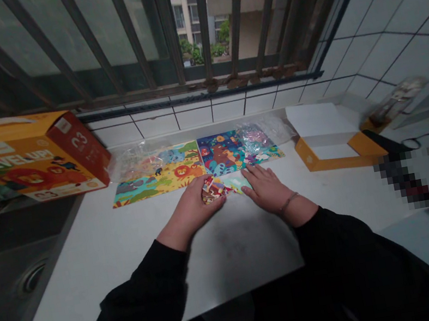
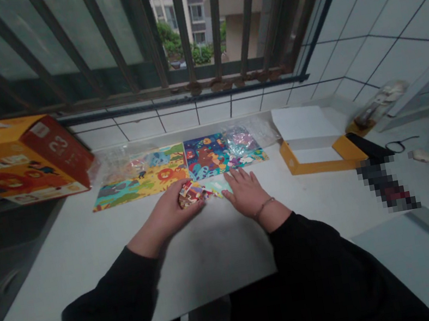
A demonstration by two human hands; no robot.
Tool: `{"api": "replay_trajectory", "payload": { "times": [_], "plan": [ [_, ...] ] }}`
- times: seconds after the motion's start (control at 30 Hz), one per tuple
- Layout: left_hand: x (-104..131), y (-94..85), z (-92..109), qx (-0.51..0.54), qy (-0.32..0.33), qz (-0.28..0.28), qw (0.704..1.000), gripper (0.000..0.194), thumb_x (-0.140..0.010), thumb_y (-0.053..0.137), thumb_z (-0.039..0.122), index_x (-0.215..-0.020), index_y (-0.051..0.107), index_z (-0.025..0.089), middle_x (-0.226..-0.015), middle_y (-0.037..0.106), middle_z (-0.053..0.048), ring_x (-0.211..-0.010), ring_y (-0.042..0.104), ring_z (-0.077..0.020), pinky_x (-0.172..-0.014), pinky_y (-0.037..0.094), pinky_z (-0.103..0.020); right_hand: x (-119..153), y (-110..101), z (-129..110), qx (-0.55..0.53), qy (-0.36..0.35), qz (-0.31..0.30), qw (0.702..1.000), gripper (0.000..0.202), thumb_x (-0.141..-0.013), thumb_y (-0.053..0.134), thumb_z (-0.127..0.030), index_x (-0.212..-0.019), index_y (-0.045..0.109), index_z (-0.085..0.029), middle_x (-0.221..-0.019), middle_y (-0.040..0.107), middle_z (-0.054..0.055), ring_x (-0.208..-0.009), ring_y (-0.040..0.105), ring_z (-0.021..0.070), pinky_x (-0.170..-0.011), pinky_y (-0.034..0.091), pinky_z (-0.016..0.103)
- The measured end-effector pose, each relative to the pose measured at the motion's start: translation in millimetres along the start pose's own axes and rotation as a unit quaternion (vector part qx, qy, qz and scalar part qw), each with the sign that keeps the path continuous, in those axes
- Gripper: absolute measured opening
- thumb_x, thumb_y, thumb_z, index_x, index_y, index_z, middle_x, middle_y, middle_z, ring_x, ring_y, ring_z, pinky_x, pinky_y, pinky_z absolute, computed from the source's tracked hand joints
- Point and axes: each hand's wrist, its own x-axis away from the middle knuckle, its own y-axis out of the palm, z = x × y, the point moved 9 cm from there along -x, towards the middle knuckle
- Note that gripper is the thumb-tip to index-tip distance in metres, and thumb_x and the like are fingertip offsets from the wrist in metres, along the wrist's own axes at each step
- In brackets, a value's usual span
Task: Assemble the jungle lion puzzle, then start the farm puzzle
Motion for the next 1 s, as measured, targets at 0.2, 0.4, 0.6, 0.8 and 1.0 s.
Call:
{"api": "replay_trajectory", "payload": {
  "times": [0.2, 0.4, 0.6, 0.8, 1.0],
  "plan": [
    [1, -1.5, 0, -0.010, 0.000, -0.006, 1.000, 0.074, -0.089, 0.084, 0.051, -0.153, 0.061, 0.022, -0.150, 0.070, -0.017, -0.134, 0.070, -0.0388, -0.116, 0.056, -0.058, 34, -9, 72, 0.040, 0.164, 0.016, 0.985, 0.072, -0.118, 0.032, -0.046, -0.178, 0.032, -0.007, -0.187, 0.025, 0.022, -0.173, 0.025, 0.0430, -0.134, 0.024, 0.077],
    [1, -2.7, 2, -0.004, 0.004, -0.007, 1.000, 0.072, -0.090, 0.082, 0.050, -0.153, 0.061, 0.023, -0.151, 0.070, -0.017, -0.136, 0.069, -0.0385, -0.118, 0.055, -0.058, 44, -15, 22, 0.029, 0.000, 0.063, 0.998, 0.072, -0.116, 0.041, -0.041, -0.180, 0.030, -0.010, -0.187, 0.025, 0.021, -0.175, 0.025, 0.0366, -0.139, 0.026, 0.063],
    [-1, -2.0, 0, -0.009, 0.012, -0.009, 1.000, 0.071, -0.089, 0.083, 0.050, -0.151, 0.061, 0.025, -0.149, 0.071, -0.016, -0.135, 0.070, -0.0378, -0.117, 0.055, -0.058, 44, 4, -33, 0.007, -0.080, -0.019, 0.997, 0.071, -0.116, 0.045, -0.051, -0.180, 0.035, -0.022, -0.188, 0.027, 0.015, -0.175, 0.025, 0.0357, -0.138, 0.025, 0.070],
    [0, -3.7, 0, -0.006, 0.014, 0.001, 1.000, 0.070, -0.089, 0.084, 0.050, -0.150, 0.063, 0.025, -0.147, 0.072, -0.017, -0.133, 0.071, -0.0392, -0.115, 0.057, -0.059, 46, -12, 4, 0.040, 0.066, 0.058, 0.995, 0.073, -0.117, 0.042, -0.052, -0.178, 0.035, -0.013, -0.187, 0.025, 0.021, -0.174, 0.025, 0.0407, -0.136, 0.022, 0.074],
    [0, -3.5, -1, 0.000, 0.014, 0.000, 1.000, 0.069, -0.089, 0.084, 0.051, -0.150, 0.063, 0.026, -0.148, 0.072, -0.017, -0.133, 0.071, -0.0396, -0.115, 0.057, -0.061, 67, -4, 56, 0.052, 0.205, 0.055, 0.976, 0.082, -0.116, 0.039, -0.057, -0.178, 0.031, -0.003, -0.183, 0.028, 0.032, -0.171, 0.029, 0.0475, -0.133, 0.030, 0.069]
  ]
}}
